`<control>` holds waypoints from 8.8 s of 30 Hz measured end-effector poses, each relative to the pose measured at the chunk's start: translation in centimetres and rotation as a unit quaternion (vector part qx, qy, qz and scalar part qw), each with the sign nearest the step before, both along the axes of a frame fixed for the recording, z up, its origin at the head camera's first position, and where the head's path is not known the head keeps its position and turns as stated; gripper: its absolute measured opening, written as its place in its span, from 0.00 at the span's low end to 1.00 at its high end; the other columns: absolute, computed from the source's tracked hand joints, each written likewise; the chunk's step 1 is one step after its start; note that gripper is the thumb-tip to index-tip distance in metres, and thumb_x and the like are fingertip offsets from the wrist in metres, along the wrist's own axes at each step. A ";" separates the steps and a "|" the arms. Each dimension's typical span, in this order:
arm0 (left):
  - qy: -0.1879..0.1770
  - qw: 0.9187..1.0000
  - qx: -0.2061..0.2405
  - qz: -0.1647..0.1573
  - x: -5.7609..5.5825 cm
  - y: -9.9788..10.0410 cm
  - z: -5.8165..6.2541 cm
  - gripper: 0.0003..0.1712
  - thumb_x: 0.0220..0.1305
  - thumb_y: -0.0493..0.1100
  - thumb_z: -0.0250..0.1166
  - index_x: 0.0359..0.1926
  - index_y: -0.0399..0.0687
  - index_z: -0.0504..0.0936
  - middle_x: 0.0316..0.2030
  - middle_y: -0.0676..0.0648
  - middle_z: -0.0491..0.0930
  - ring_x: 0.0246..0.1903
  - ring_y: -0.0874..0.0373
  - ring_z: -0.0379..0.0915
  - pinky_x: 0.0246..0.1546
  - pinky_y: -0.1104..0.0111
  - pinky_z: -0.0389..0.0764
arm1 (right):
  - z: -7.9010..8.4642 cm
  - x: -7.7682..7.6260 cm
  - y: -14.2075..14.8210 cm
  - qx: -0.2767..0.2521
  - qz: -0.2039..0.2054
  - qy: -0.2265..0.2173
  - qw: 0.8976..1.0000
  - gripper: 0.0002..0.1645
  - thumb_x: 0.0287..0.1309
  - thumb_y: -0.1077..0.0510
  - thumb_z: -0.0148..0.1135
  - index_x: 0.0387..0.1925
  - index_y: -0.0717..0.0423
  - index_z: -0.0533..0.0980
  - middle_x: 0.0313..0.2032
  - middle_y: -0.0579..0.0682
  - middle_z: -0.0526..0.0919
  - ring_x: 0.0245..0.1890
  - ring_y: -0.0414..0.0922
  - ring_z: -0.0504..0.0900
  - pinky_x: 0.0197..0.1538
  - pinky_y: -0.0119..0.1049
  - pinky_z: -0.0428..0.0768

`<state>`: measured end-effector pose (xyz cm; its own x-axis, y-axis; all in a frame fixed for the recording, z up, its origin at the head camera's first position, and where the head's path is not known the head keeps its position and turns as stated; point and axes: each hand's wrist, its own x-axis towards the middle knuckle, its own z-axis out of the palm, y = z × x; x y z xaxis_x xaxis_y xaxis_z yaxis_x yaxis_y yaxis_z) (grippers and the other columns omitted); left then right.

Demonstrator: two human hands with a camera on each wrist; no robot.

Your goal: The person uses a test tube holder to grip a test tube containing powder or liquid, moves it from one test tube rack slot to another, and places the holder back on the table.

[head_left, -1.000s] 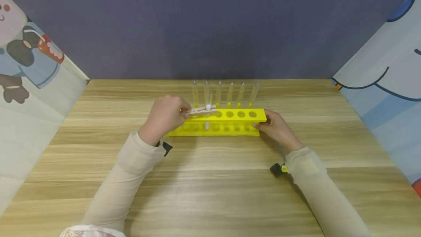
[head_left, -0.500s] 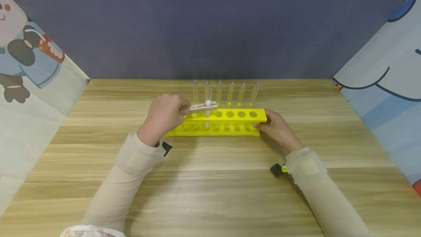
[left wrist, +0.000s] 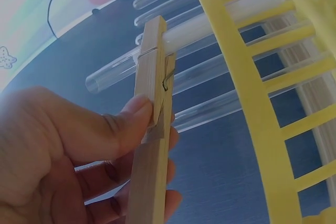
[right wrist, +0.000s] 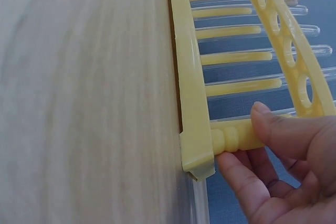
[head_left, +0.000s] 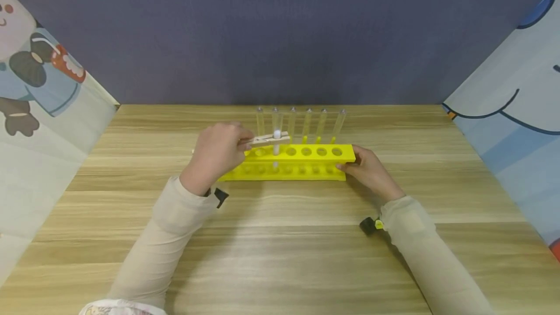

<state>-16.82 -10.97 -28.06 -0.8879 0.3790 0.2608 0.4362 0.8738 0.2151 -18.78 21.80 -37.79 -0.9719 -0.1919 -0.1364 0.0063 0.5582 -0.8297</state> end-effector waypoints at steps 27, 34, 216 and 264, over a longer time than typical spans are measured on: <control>0.058 0.998 0.028 -0.005 0.5 -0.2 0.7 0.09 0.55 0.34 0.67 0.37 0.47 0.88 0.29 0.47 0.82 0.22 0.55 0.72 0.19 0.67 0.68 | 0.3 -0.1 0.0 0.008 0.004 0.003 1.000 0.26 0.60 0.63 0.60 0.59 0.61 0.68 0.56 0.59 0.75 0.52 0.53 0.75 0.58 0.47 0.72; 0.058 0.998 0.034 0.004 0.7 -0.2 1.0 0.11 0.57 0.36 0.66 0.42 0.47 0.87 0.34 0.47 0.83 0.28 0.53 0.77 0.21 0.63 0.74 | 0.2 -0.1 0.1 0.004 0.008 -0.003 1.000 0.26 0.60 0.63 0.59 0.60 0.60 0.68 0.56 0.59 0.75 0.52 0.53 0.75 0.58 0.48 0.72; 0.000 0.998 0.021 -0.056 -1.3 2.3 -2.4 0.08 0.52 0.32 0.68 0.24 0.50 0.84 0.20 0.49 0.75 0.20 0.58 0.65 0.23 0.68 0.66 | 0.0 0.0 0.0 -0.006 0.011 0.018 1.000 0.24 0.60 0.62 0.60 0.58 0.60 0.70 0.54 0.58 0.77 0.53 0.53 0.76 0.59 0.49 0.73; 0.118 0.989 0.058 -0.072 -0.3 2.3 0.8 0.08 0.51 0.28 0.67 0.30 0.43 0.88 0.22 0.46 0.80 0.21 0.55 0.75 0.25 0.65 0.77 | -0.1 0.1 0.1 -0.011 0.018 0.025 0.999 0.24 0.59 0.63 0.60 0.58 0.63 0.69 0.53 0.60 0.77 0.53 0.54 0.76 0.57 0.47 0.74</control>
